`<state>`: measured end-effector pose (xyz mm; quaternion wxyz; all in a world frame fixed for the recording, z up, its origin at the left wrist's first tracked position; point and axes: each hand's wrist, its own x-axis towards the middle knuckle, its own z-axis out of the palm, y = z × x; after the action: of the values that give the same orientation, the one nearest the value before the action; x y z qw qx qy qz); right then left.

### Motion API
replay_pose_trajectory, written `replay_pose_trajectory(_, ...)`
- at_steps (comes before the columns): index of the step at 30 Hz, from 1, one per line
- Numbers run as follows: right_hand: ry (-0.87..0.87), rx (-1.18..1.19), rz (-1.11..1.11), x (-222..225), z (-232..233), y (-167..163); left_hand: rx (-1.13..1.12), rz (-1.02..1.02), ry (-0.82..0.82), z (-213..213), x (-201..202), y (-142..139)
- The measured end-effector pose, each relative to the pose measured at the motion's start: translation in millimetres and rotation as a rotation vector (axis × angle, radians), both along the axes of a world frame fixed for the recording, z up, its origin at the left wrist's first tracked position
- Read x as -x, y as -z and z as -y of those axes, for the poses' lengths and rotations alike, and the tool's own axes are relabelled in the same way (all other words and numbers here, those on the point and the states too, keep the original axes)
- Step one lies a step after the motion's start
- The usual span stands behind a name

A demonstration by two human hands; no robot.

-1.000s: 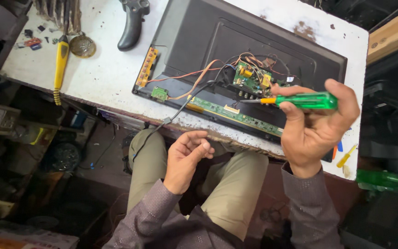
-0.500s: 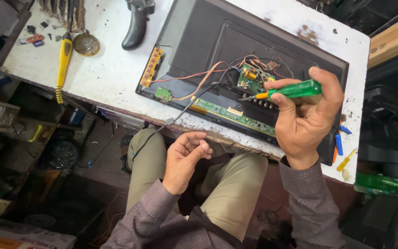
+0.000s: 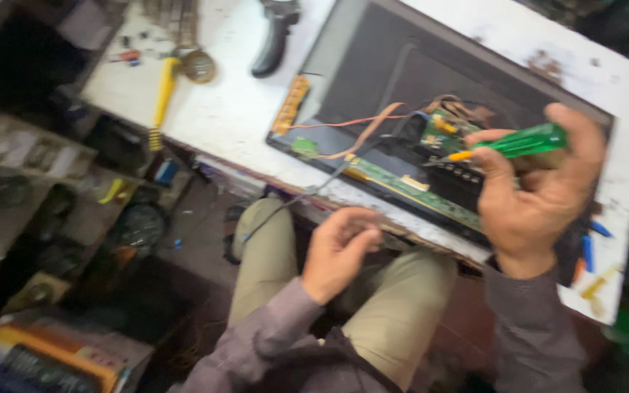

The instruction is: The person uses a green-handled screwdriver to tighten screws on a circuit board inside a disassembled television. They connect wires to the board and adjust components while seated at a workbench.

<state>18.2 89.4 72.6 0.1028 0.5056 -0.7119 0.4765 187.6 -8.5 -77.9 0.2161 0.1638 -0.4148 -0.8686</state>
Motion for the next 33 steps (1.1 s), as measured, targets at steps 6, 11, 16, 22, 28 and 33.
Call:
replay_pose_trajectory(6, 0.064, 0.000, -0.066, 10, 10, 1, 1.035, 0.027, -0.347, 17, 38, -47)
replay_pose_trajectory(11, 0.051, 0.081, 0.266, 20, -6, -1, 1.109, 0.187, -0.372, 19, 73, -59)
replay_pose_trajectory(16, 0.147, 0.022, 0.196, 47, -17, 14, 1.173, 0.238, -0.411, 15, 87, -47)
replay_pose_trajectory(22, 0.136, 0.009, 0.175, 69, -29, 27, 1.154, 0.179, -0.471, 16, 94, -38)
replay_pose_trajectory(28, 0.245, -0.030, -0.214, 71, -22, 32, 1.148, 0.171, -0.485, 18, 94, -38)
replay_pose_trajectory(33, 0.200, -0.071, 0.195, 75, -32, 29, 1.179, 0.160, -0.509, 19, 93, -39)
